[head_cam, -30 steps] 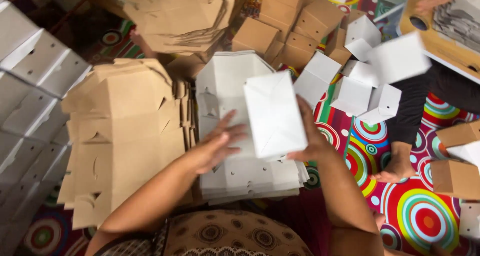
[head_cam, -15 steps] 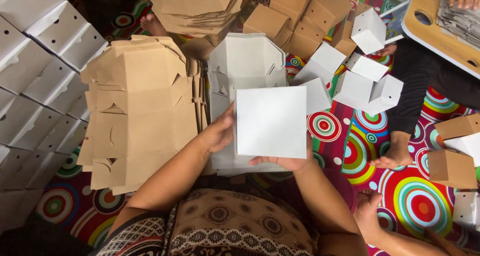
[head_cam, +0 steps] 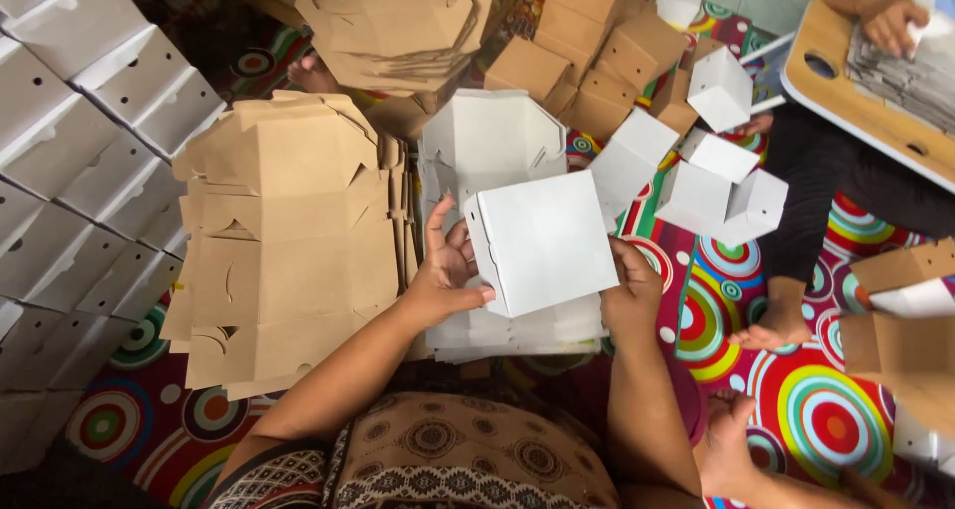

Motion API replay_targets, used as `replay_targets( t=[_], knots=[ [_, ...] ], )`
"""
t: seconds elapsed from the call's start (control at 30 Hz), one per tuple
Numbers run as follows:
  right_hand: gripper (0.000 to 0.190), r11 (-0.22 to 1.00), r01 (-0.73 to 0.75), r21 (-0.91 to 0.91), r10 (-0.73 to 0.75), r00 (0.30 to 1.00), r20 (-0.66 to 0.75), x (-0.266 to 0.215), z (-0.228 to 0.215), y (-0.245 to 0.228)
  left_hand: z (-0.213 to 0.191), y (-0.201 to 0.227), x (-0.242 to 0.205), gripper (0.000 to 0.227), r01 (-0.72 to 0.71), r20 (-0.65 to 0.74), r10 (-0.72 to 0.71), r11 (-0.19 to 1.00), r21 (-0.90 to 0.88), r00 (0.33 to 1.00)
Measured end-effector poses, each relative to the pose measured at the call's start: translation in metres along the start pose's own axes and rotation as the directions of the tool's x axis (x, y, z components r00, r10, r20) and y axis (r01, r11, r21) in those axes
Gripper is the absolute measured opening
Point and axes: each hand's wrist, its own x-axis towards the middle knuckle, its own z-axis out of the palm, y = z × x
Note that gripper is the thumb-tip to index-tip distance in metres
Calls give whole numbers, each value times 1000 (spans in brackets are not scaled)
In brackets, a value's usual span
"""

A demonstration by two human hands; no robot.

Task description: Assembling cardboard boxes by folding flat sheets and interlocking tabs at a steady pace.

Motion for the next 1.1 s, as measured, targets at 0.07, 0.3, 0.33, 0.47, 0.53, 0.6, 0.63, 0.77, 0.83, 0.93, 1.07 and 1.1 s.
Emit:
replay_targets(
  t=[0.07,0.3,0.33,0.47,0.53,0.6,0.63,0.77,0.83,0.93,1.07,1.1],
  knots=[
    [19,996,11,-90,1,990,140,-3,-17,3,0,0,-5,139,-13,9,13,1000,3,1000],
    [25,987,-12,159,-98,742,663,-6,-18,83,-102,-138,-83,107,409,264,-314,742,-531,912],
    [25,987,-11,159,-98,742,663,-9,-14,84,-91,-124,-79,107,408,264,-312,742,-532,913],
    [17,984,-39,174,-45,891,452,-11,-4,33,-70,-88,-70,70,346,195,-285,771,-535,938],
    [18,991,-14,130,-28,948,316,-5,-2,-5,-67,-79,-66,72,314,150,-277,792,-523,949],
    [32,966,53,253,-96,982,160,-2,-1,-25,-56,-69,-63,82,232,81,-231,973,-14,970],
    [32,966,48,252,-90,984,156,-9,6,-35,-35,-38,-44,82,239,84,-237,971,-15,968],
    [41,980,190,55,-198,927,319,-29,28,-68,11,21,-13,143,188,-1,-192,958,216,981],
    [26,965,263,6,-251,913,322,-28,29,-63,15,23,-15,150,196,-47,-190,951,238,981],
    [10,953,299,-52,-288,945,153,-24,25,-37,16,31,-15,126,158,-52,-149,950,269,987],
    [8,900,368,-234,-383,923,-21,-22,28,-35,21,34,-13,122,200,-41,-198,929,312,979],
    [8,833,453,-318,-480,877,-9,-20,32,-34,22,37,-8,124,203,-25,-206,927,316,978]
  ],
)
